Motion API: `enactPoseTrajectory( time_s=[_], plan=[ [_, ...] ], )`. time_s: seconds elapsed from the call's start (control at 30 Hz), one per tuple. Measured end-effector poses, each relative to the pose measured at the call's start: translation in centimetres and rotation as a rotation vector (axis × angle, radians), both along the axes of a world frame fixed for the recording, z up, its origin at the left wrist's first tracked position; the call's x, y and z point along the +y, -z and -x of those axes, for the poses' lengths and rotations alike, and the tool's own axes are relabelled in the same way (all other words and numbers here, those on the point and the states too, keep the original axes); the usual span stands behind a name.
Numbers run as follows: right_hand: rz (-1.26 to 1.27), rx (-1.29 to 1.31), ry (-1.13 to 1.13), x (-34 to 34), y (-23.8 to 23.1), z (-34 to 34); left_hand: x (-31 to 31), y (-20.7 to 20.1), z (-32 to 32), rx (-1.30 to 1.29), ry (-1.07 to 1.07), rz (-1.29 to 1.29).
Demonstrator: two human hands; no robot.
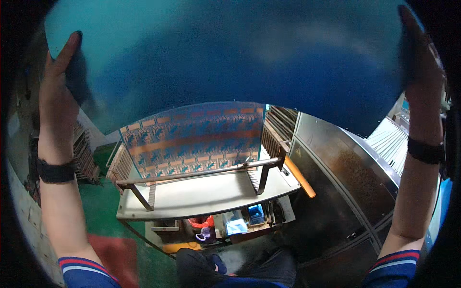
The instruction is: Sorting and placing large printed circuit boards or industrial sheets from a conveyor into a vertical storage rack.
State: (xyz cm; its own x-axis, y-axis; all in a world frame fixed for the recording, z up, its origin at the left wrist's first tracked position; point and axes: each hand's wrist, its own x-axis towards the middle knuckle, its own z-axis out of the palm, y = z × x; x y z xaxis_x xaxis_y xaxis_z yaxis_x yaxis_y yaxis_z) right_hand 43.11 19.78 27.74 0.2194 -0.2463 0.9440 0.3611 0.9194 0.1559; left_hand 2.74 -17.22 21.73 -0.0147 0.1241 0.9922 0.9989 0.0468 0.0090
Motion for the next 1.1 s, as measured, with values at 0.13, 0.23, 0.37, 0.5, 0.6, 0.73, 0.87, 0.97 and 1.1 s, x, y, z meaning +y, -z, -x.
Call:
enactPoseTrajectory(
  time_s=[0.13, 0.23, 0.37, 0.5, 0.6, 0.73, 0.87, 0.97, 1.1],
  plan=[
    [-0.218, -0.338, 0.611, -0.1, 1.9, 1.3, 2.2, 0.2, -2.1, -0.457, 0.313, -0.306],
    [0.299, -0.398, -0.353, -1.6, 2.4, 2.9, 1.3, 0.0, -2.0, -0.471, 0.397, -0.256],
    [0.728, -0.096, -0.94, -3.7, 1.4, 4.0, -2.0, -0.3, -0.1, -0.542, 0.489, -0.094],
    [0.593, -0.026, -1.08, -2.2, -0.2, 3.4, -3.4, -1.1, 1.0, -0.322, 0.259, -0.07],
    [0.063, -0.19, -0.214, 0.5, -2.0, 1.8, -3.7, -1.8, 0.6, -0.407, 0.534, -0.151],
    [-0.211, -0.343, 0.157, 2.9, -2.9, 1.6, -4.5, -2.1, 1.2, -0.306, 0.4, -0.307],
    [0.463, -0.372, -0.336, 1.7, -2.0, 3.1, -5.5, -3.3, 3.9, -0.102, -0.244, -0.245],
    [0.572, -0.425, -1.114, 0.6, -0.2, 4.9, -5.4, -2.6, 5.7, -0.327, -0.279, -0.205],
    [0.519, -0.787, -1.732, 1.4, 1.3, 7.0, -6.0, -0.1, 6.5, -0.59, 0.745, -0.089]
  ],
)
